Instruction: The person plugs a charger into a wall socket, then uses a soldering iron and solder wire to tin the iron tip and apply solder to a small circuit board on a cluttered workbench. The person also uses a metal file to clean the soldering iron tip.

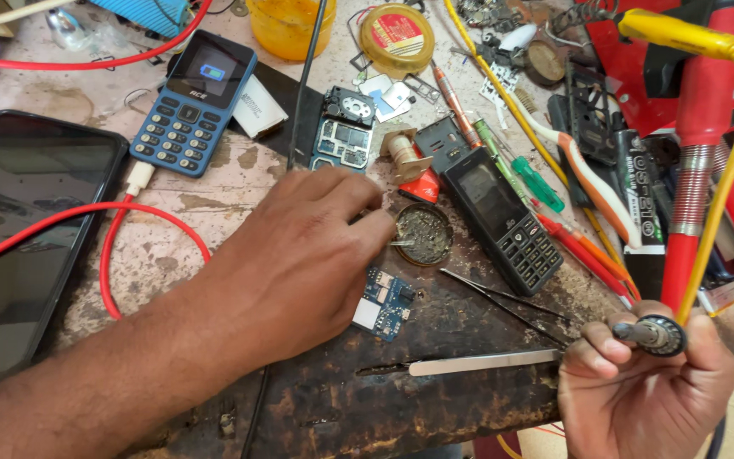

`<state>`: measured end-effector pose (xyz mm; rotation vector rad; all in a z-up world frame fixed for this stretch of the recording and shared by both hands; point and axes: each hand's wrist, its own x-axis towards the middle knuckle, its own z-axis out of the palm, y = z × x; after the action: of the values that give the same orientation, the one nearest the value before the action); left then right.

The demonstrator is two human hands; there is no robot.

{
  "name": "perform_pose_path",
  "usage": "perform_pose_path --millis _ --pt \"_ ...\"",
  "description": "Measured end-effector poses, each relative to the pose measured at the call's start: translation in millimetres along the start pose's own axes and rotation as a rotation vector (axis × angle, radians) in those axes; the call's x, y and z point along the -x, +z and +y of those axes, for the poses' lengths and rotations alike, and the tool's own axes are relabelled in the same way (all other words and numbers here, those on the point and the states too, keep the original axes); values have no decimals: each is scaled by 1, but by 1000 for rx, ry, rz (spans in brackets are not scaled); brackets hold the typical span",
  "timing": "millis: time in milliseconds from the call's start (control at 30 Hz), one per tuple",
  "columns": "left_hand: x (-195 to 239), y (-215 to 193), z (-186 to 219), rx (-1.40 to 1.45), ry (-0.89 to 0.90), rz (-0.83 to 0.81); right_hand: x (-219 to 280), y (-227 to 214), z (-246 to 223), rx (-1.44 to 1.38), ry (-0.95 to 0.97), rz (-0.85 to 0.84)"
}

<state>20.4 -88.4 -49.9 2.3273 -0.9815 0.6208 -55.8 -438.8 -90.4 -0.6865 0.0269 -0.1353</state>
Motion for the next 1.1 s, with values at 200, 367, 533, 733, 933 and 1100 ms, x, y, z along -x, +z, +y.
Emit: perform_pose_path --millis 200,367,533,733,933,1100 --pt "7 -16 1 120 84 -169 18 -11 17 282 -226 -9" --pt "8 -19 3 134 89 -288 31 -14 31 628 -451 -145" --pt "12 -22 6 65 40 -358 42 -3 36 1021 -497 -126" --pt "12 -21 8 72 -42 -282 39 47 32 1405 -305 133" --pt "16 -20 19 133 -166 -198 12 99 53 1593 -374 74" --pt "18 -22 18 133 -226 -165 3 109 78 1337 -567 -17"
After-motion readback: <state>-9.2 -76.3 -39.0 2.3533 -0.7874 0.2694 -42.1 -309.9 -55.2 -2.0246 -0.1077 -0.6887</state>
